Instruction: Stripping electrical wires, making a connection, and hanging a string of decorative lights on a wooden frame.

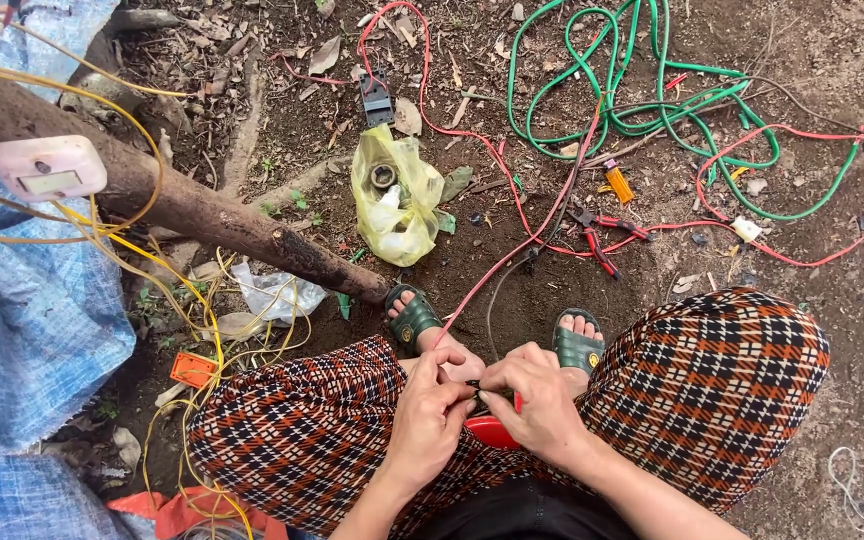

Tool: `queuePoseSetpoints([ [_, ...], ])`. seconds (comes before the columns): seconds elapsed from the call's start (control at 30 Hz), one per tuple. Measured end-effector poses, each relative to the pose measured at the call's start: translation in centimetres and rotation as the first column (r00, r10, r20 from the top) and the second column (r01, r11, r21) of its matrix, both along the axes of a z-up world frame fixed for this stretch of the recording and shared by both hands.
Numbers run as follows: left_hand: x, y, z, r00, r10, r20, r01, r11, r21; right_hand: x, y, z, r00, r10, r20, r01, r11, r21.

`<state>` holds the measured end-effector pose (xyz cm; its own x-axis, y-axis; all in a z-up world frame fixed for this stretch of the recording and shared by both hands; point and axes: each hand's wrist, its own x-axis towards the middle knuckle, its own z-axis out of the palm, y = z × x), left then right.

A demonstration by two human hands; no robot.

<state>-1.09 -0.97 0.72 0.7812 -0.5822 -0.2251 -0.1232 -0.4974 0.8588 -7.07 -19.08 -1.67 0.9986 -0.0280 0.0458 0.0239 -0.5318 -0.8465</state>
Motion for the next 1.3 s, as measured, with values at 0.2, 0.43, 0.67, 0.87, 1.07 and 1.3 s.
queuePoseSetpoints([
  [0.2,-0.7,0.4,-1.1,0.998,-0.002,-0.067,-0.001,0.999,-0.044,-0.6,-0.5,0.4,0.861,-0.059,-0.505,0.232,0.929,0.289],
  [0.43,-1.2,0.8,-1.3,0.984,0.017,-0.179,-0.019,1.0,-0.008,-2.0,-0.7,-0.1,0.868,-0.022,-0.495,0.187,0.94,0.286],
  [0.67,-1.6,0.6,-1.3,0.981,0.031,-0.194,-0.029,0.999,0.016,-1.9,-0.5,0.7,0.966,0.12,0.23,-0.076,0.978,-0.194],
  [0.87,-2.0,0.5,-0.7,0.999,-0.017,0.041,0.016,1.0,0.015,-2.9,-0.2,-1.2,0.986,0.163,0.037,-0.129,0.884,-0.45],
  [1.07,-2.4,0.1,0.4,0.891,-0.052,0.451,0.069,0.997,-0.021,-3.2,-0.1,-1.4,0.976,0.175,-0.133,-0.214,0.89,-0.402],
  [1.3,-2.4,0.7,-0.8,0.964,-0.073,0.256,0.077,0.997,-0.007,-2.3,-1.1,-0.1,0.929,0.278,-0.245,-0.318,0.938,-0.139],
])
